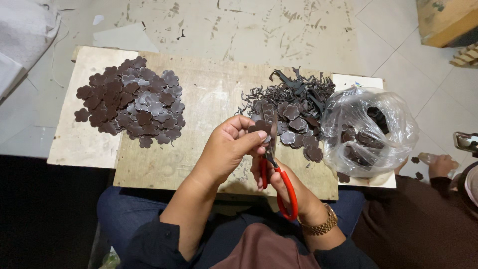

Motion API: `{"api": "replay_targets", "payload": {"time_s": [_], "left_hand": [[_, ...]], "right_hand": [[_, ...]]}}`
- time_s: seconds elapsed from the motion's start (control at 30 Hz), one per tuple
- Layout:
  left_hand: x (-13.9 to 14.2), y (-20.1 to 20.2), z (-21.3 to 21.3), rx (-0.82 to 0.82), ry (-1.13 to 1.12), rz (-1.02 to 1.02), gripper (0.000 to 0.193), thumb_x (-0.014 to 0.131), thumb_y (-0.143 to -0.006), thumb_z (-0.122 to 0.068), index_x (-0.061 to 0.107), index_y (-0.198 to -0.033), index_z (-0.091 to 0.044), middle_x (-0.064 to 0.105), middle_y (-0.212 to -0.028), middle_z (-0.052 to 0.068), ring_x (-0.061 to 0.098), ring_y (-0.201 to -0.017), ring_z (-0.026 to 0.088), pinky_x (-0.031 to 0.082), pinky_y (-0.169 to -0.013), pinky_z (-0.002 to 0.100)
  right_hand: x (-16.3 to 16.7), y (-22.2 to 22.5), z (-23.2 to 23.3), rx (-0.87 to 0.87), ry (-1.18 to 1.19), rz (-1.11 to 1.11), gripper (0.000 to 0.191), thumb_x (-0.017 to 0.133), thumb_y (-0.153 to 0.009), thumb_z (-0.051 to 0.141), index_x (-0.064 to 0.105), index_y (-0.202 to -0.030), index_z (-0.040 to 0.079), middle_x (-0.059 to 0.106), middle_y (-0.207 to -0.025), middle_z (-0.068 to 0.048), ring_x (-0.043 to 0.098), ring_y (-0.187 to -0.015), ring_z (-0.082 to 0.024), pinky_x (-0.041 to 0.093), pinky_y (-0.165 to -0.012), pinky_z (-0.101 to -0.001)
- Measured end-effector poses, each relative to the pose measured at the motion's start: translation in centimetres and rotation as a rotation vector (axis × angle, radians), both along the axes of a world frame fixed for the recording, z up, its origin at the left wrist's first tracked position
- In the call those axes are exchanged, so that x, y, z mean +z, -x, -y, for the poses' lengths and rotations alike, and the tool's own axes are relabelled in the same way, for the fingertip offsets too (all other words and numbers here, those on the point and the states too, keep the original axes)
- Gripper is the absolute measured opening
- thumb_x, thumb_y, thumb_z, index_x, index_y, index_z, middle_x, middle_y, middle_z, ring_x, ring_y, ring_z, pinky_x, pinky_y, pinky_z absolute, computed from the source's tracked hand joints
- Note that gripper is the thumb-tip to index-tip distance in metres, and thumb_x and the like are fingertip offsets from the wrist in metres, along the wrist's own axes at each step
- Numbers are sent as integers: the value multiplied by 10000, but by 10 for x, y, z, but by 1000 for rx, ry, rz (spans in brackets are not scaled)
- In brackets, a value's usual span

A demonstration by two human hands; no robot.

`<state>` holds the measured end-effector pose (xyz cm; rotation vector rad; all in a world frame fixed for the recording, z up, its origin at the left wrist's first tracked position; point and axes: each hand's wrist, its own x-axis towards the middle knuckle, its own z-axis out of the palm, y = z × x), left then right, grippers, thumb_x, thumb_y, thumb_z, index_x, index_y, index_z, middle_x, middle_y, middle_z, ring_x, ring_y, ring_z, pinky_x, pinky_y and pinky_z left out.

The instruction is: The person sits on the floor and uses red-handled scissors to trim the edges of dark brown flower-shaped leather pieces. They pick up each piece, trim it, and place it into a pile of finished shapes on the table.

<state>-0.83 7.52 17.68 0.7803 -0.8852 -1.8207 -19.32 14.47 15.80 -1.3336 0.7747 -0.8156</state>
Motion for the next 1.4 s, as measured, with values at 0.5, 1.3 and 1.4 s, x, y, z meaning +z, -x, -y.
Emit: {"api": "replay_targets", "payload": {"time_s": [0.5, 1.3, 1.4], "left_hand": [[1, 0, 0, 12, 12, -62, 116, 694, -950, -76, 632, -1018, -6, 713, -896, 70, 658, -747, 87, 575, -703, 244], [-5, 4, -6, 47, 56, 65, 77, 721, -934, -83, 660, -924, -37, 709, -845, 31, 628, -760, 90, 512, -699, 250], [-6, 4, -7, 5, 21, 38, 92, 717, -955, -82, 651, -918, -32, 711, -805, 63, 617, -691, 129, 493, -633, 285]], "right_hand": [[5, -3, -1, -42, 10, 0, 845, 402, -971, 768, 544, -1247, -17, 539, -1036, -51, 528, -913, -143, 471, -834, -296], [-7, -7, -5, -108, -34, 35, 716, 379, -1002, 721, 539, -1067, 27, 519, -926, -34, 506, -838, -135, 447, -766, -288], [-8, -8, -4, -117, 30, 26, 718, 368, -1012, 728, 534, -1061, 32, 513, -931, -27, 501, -845, -129, 451, -772, -284]]}}
